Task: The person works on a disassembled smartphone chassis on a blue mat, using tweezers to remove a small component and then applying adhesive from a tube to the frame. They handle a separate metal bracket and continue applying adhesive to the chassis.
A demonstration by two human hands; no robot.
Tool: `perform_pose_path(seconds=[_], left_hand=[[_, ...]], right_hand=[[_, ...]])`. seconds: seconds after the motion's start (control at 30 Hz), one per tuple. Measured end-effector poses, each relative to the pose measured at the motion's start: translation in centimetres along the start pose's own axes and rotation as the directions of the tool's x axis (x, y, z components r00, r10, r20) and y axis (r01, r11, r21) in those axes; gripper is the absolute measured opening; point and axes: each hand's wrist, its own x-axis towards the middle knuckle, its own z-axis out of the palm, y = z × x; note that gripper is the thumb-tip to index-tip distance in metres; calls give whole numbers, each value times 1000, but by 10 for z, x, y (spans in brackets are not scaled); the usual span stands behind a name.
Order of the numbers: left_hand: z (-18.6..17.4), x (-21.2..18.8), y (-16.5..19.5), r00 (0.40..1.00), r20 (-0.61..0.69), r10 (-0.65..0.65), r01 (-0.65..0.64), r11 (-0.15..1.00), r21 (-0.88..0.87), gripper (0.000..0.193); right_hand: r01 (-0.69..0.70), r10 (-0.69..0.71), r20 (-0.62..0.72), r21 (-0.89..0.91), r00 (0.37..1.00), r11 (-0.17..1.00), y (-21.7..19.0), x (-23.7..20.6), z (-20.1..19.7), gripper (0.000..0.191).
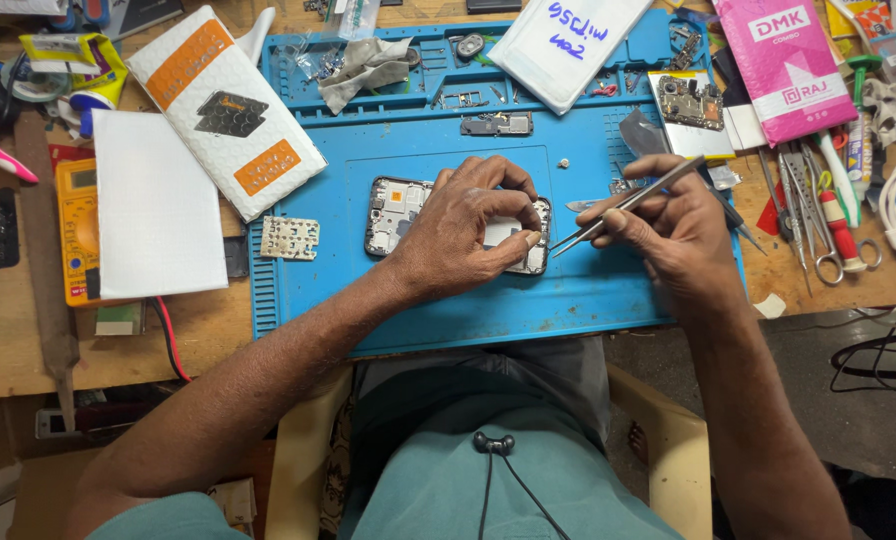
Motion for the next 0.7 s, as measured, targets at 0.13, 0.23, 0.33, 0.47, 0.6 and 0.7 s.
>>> perform_pose_path(seconds=[0.13, 0.23, 0.33, 0.47, 0.6, 0.7], left_hand=[[1, 1, -1, 1000, -6, -1, 1, 1000, -1, 13], [1, 0, 0, 1000, -8, 1, -1, 1000, -4, 13], [0, 0, 1, 1000, -14, 4, -5, 1000, -6, 12], [-1, 0, 1, 1000, 11, -6, 6, 1000, -7, 13], [1, 1, 0, 1000, 2, -17, 17, 1000, 3, 13], [2, 1, -1, 1000, -6, -7, 7, 1000, 7, 14]], right_hand=[[96, -97, -35, -31, 995, 995, 7, -10, 1, 40], [160, -156, -60, 62, 986, 985, 14, -14, 3, 39], [206, -203, -96, 26, 974, 978, 17, -15, 4, 34], [315, -317, -141, -37, 938, 949, 18, -21, 6, 30], [318, -327, -136, -89, 935, 944, 16, -29, 9, 28], [259, -270, -114, -98, 956, 961, 16, -31, 12, 30]])
